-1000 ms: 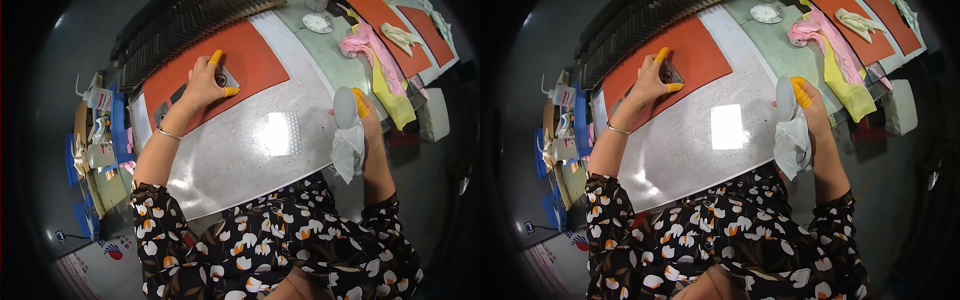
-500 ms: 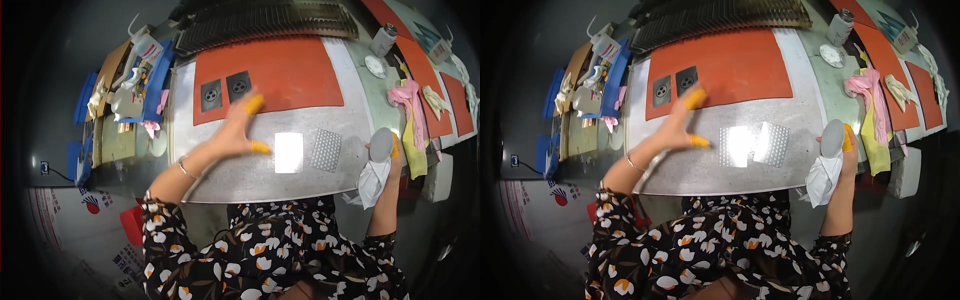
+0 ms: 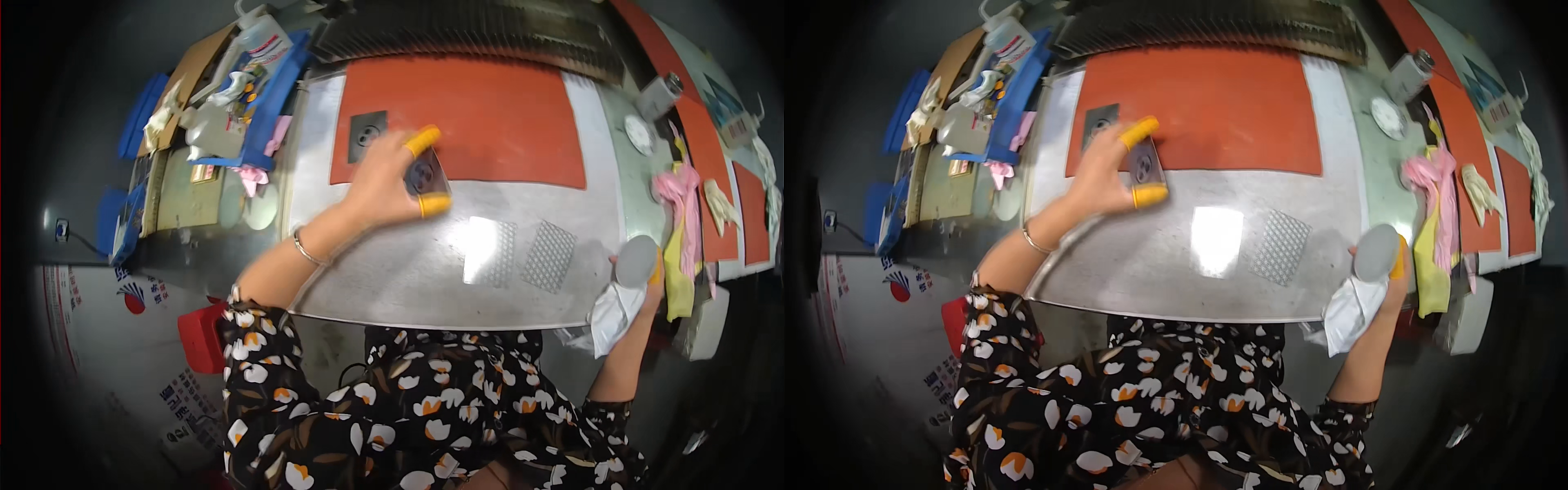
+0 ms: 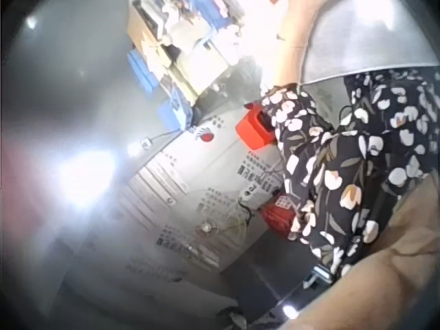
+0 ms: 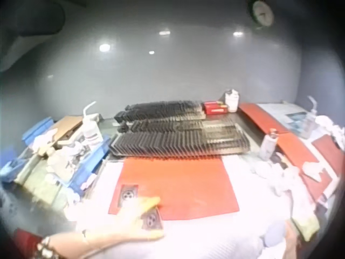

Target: The person cleans four small square metal plates with circular patterns on a red mat using a yellow sponge and a white cloth. They wipe the plates individually, occasionally dipping the sponge into a small bowl of liquid, and then use the cloth to dry or polish the surfaces.

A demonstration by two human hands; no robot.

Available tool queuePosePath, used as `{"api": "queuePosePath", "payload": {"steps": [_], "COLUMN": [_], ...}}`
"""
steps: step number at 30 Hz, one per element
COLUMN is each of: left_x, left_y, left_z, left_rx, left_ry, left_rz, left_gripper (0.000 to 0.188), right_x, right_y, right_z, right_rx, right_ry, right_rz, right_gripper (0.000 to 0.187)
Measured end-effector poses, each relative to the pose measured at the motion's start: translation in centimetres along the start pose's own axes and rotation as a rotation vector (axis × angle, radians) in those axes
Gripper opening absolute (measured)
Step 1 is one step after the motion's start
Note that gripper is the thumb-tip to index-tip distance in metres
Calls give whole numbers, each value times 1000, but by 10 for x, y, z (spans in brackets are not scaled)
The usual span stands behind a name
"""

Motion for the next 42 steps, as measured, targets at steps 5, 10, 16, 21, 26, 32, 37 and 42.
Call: {"api": "queuePosePath", "payload": {"steps": [5, 10, 16, 21, 26, 32, 37, 42], "left_x": [-23, 33, 119, 119, 95, 95, 93, 86], "left_y": [2, 29, 21, 22, 37, 36, 39, 47], "left_z": [-72, -65, -7, -2, -1, -8, -6, -16], "left_rx": [160, 165, 331, 361, 256, 176, 178, 133], "left_ry": [45, 168, 213, 166, -9, -14, -3, 24], "left_rz": [-437, -260, 126, 170, 319, 374, 389, 352], "left_gripper": [93, 105, 100, 94, 84, 80, 80, 82], "right_x": [-9, -6, -11, -11, -7, -10, -9, -9], "right_y": [8, 10, 45, 64, 85, 54, 49, 44], "right_z": [2, 4, 9, 7, 10, 3, 1, 8], "right_rx": [-28, 32, 21, 99, 119, 145, 120, 76], "right_ry": [15, 55, 54, 17, -13, 63, 103, -7], "right_rz": [59, -26, -61, 5, -10, 8, -76, 1], "right_gripper": [35, 34, 39, 44, 46, 44, 45, 45]}}
Point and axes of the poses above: each hand's wrist, its own z-axis towards the middle knuckle, its own y-axis out of the back of the hand, x = y × z, the point moved 2 cm from there along z, towards the middle knuckle, and after that the axes turned 7 degrees about z, right-handed, at the moved point
